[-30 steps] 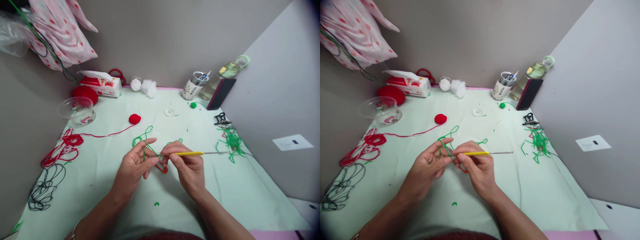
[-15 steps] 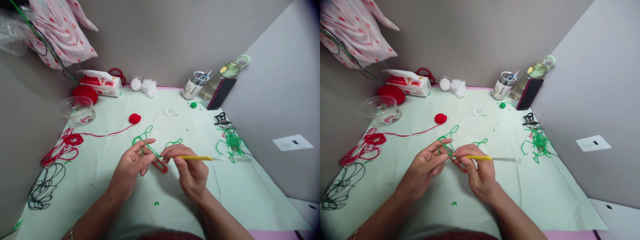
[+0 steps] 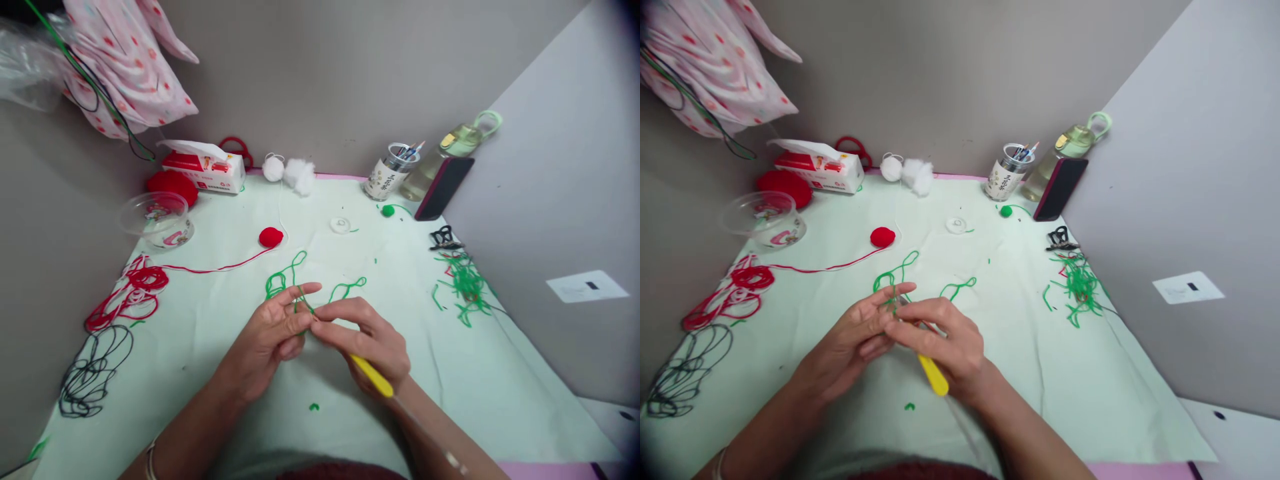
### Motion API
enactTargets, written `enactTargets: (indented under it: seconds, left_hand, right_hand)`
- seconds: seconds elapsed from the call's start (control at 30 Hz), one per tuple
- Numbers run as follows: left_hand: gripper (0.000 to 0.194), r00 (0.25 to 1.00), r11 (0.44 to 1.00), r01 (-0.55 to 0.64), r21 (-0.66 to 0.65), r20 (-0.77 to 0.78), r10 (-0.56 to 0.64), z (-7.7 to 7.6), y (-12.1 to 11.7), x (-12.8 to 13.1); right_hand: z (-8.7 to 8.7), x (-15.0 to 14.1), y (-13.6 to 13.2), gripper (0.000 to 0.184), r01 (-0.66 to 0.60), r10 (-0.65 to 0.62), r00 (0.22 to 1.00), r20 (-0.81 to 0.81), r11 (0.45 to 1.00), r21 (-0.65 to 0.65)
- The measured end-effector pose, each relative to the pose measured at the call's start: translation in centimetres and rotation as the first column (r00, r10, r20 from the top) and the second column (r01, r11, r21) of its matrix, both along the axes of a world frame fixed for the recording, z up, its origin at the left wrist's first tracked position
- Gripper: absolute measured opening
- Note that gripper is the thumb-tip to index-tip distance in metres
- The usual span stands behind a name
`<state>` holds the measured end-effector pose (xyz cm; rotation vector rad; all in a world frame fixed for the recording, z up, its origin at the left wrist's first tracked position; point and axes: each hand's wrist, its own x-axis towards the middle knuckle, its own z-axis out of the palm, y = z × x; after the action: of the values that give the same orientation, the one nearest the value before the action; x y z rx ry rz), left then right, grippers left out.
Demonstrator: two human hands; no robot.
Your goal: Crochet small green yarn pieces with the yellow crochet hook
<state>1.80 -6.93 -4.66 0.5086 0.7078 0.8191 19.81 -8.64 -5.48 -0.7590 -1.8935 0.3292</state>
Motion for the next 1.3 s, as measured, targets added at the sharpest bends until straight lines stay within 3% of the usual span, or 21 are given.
enactTargets:
  seconds: [0.1, 0.2, 0.27, 0.37, 0.43, 0.47, 0.5, 0.57, 0.6, 0.7, 0.77, 0.87, 1.03, 1.1, 1.2, 1.3]
  left_hand:
    - [0.053, 0.999, 1.0, -0.015, 0.016, -0.038, 0.015, 0.0, 0.2, -0.3]
    - [0.051, 0.996, 0.998, -0.022, 0.066, -0.09, 0.028, 0.2, 0.3, -0.5]
    - [0.048, 0.99, 0.994, -0.02, 0.11, -0.139, 0.035, 0.2, 0.3, -0.6]
    - [0.04, 0.974, 0.984, -0.025, 0.176, -0.216, 0.064, 0.0, 0.3, -0.4]
    - [0.037, 0.958, 0.976, -0.054, 0.212, -0.265, 0.11, -0.1, 0.1, -0.2]
    - [0.038, 0.947, 0.971, -0.078, 0.224, -0.289, 0.143, -0.2, 0.0, -0.1]
    - [0.04, 0.935, 0.967, -0.102, 0.233, -0.309, 0.173, -0.3, -0.2, 0.1]
    - [0.048, 0.923, 0.963, -0.131, 0.235, -0.325, 0.205, -0.4, -0.5, 0.5]
    - [0.052, 0.929, 0.966, -0.133, 0.224, -0.312, 0.2, -0.5, -0.7, 0.7]
    - [0.055, 0.976, 0.989, -0.084, 0.121, -0.188, 0.106, -0.4, -0.9, 1.0]
    - [0.052, 0.996, 0.999, -0.037, 0.035, -0.079, 0.04, -0.3, -0.6, 0.8]
    - [0.038, 0.999, 0.998, -0.05, -0.031, -0.019, 0.05, -0.2, 0.0, 0.1]
    - [0.02, 0.986, 0.989, -0.147, 0.032, -0.077, 0.149, -0.3, 0.2, -0.2]
    - [0.024, 0.985, 0.989, -0.12, 0.088, -0.118, 0.13, -0.4, 0.0, 0.2]
    - [0.03, 0.982, 0.99, -0.069, 0.125, -0.168, 0.09, -0.5, -0.3, 0.6]
    - [0.031, 0.981, 0.992, -0.07, 0.105, -0.173, 0.087, -0.4, -0.2, 0.4]
  right_hand:
    - [0.2, -0.3, 0.3, 0.032, -0.063, 0.033, 0.979, -0.2, 0.988, -0.142]
    - [0.6, -0.3, 0.4, 0.021, -0.089, -0.035, 0.934, -0.356, 0.942, -0.325]
    - [0.8, -0.1, 0.7, 0.017, -0.175, -0.09, 0.871, -0.483, 0.862, -0.476]
    - [0.9, 0.2, 1.3, 0.018, -0.379, -0.157, 0.764, -0.626, 0.675, -0.633]
    - [0.6, 0.1, 1.4, 0.02, -0.409, -0.166, 0.762, -0.626, 0.625, -0.664]
    - [0.5, 0.0, 1.3, 0.02, -0.359, -0.155, 0.797, -0.584, 0.656, -0.664]
    - [0.3, -0.2, 1.1, 0.019, -0.264, -0.14, 0.85, -0.509, 0.721, -0.64]
    - [0.0, -0.6, 0.5, 0.018, -0.019, -0.122, 0.955, -0.269, 0.883, -0.469]
    - [-0.1, -0.8, 0.2, 0.022, 0.068, -0.126, 0.981, -0.148, 0.936, -0.345]
    - [-0.1, -0.9, -0.4, 0.035, 0.148, -0.148, 0.989, 0.008, 0.984, -0.101]
    - [0.2, -0.7, -0.2, 0.035, 0.14, -0.149, 0.987, -0.059, 0.981, -0.134]
    - [0.5, -0.1, 0.6, 0.025, 0.082, -0.167, 0.954, -0.251, 0.944, -0.319]
    - [0.5, 0.4, 1.2, 0.018, -0.26, -0.131, 0.815, -0.564, 0.788, -0.558]
    - [0.5, 0.1, 1.1, 0.016, -0.3, -0.1, 0.827, -0.554, 0.755, -0.584]
    - [0.5, -0.1, 0.9, 0.014, -0.247, -0.111, 0.86, -0.497, 0.763, -0.598]
    - [0.5, 0.0, 1.0, 0.016, -0.318, -0.131, 0.813, -0.567, 0.716, -0.622]
